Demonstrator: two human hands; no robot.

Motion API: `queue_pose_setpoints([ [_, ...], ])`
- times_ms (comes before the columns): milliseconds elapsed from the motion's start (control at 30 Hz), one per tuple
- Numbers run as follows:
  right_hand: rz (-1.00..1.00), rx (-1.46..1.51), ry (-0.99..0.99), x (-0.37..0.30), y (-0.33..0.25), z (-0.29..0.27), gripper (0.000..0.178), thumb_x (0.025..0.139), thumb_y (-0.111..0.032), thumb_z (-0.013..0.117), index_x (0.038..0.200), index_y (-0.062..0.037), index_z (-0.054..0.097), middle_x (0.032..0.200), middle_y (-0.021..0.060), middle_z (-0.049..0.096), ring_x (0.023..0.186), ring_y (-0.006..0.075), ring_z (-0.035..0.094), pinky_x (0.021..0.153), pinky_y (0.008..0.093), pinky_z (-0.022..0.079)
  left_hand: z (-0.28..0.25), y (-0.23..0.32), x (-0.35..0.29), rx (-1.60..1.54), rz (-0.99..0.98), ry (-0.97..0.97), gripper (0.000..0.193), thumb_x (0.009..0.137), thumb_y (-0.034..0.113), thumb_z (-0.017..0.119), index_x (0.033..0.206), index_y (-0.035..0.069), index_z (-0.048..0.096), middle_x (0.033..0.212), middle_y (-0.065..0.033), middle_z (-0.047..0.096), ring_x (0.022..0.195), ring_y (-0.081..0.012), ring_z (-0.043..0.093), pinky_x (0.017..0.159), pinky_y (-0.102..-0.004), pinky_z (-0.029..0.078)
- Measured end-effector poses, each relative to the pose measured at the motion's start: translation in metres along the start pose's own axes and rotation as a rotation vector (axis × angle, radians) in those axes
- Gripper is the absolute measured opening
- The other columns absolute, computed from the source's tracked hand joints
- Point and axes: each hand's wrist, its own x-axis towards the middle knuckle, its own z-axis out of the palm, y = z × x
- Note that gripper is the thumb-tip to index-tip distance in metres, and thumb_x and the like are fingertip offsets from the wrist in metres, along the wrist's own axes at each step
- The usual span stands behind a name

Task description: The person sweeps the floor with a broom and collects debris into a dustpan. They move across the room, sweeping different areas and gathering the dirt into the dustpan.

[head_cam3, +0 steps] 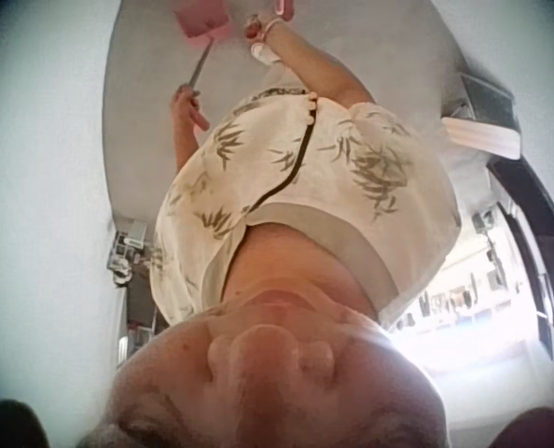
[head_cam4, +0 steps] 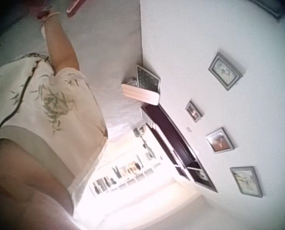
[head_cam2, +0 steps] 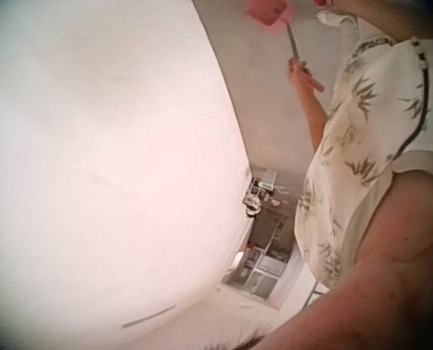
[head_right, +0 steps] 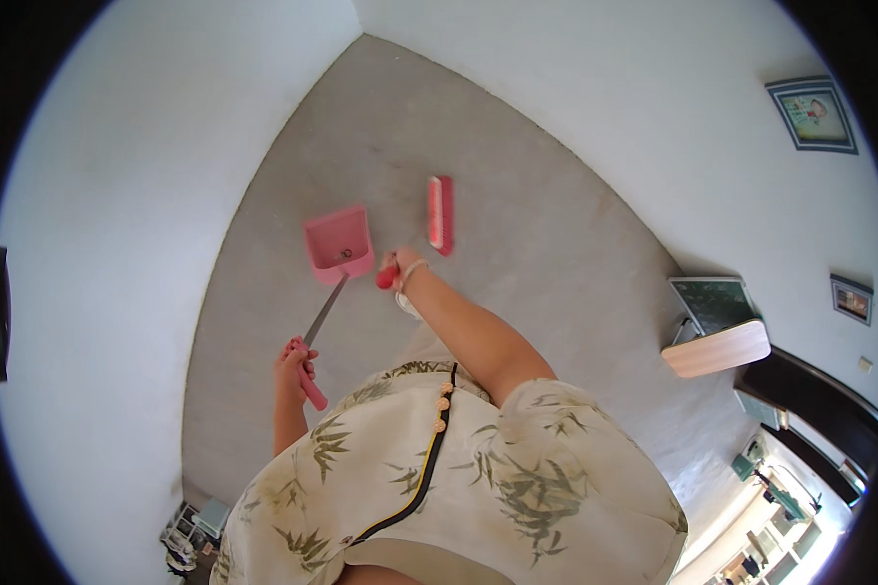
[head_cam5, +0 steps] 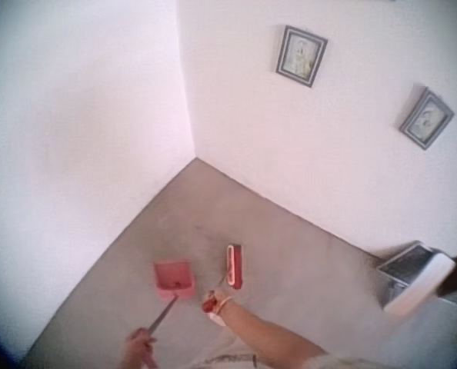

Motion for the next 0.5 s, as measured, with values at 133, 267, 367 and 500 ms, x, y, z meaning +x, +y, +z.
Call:
queue_pose_setpoints([
  [133,-0.014,-0.062,-0.244,0.007,-0.03,0.028,0.019,0.084,-0.012,0.043,0.067,-0.006,0.041,0.046,-0.001,0.038,0.038,0.0099,0.039,0.038,0.0229,0.035,0.001,-0.005,-0.001,0.028,0.014,-0.034,0.036,0.073,0.006,0.05,0.109,0.007,0.05,0.075,-0.0102,0.058,0.047,-0.0103,0.048,0.04,-0.0227,0.039],
  [267,-0.022,-0.114,-0.195,-0.021,-0.031,0.009,0.018,0.084,-0.015,0.045,0.07,-0.0049,0.042,0.048,-0.0009,0.04,0.037,0.0085,0.038,0.036,0.0206,0.036,-0.007,-0.014,-0.003,0.044,0.018,-0.036,0.031,0.076,0.009,0.049,0.107,0.006,0.05,0.075,-0.0094,0.059,0.048,-0.0095,0.047,0.041,-0.0213,0.04],
  [367,-0.131,-0.272,-0.141,-0.057,-0.04,-0.029,0.014,0.081,-0.012,0.044,0.072,-0.0018,0.042,0.051,0.0025,0.04,0.038,0.0109,0.037,0.036,0.0238,0.035,-0.005,-0.015,-0.001,0.003,0.009,-0.016,0.032,0.076,0.01,0.049,0.108,0.006,0.049,0.075,-0.0091,0.058,0.048,-0.0096,0.047,0.041,-0.0217,0.04],
  [500,-0.392,-0.338,0.135,-0.07,-0.074,-0.071,0.02,0.083,-0.017,0.046,0.069,-0.0037,0.042,0.049,0.0019,0.041,0.039,0.0102,0.039,0.036,0.0207,0.034,0.006,-0.004,-0.001,0.009,0.002,-0.016,0.032,0.075,0.009,0.049,0.107,0.007,0.049,0.073,-0.0089,0.058,0.048,-0.0097,0.047,0.04,-0.0222,0.04],
])
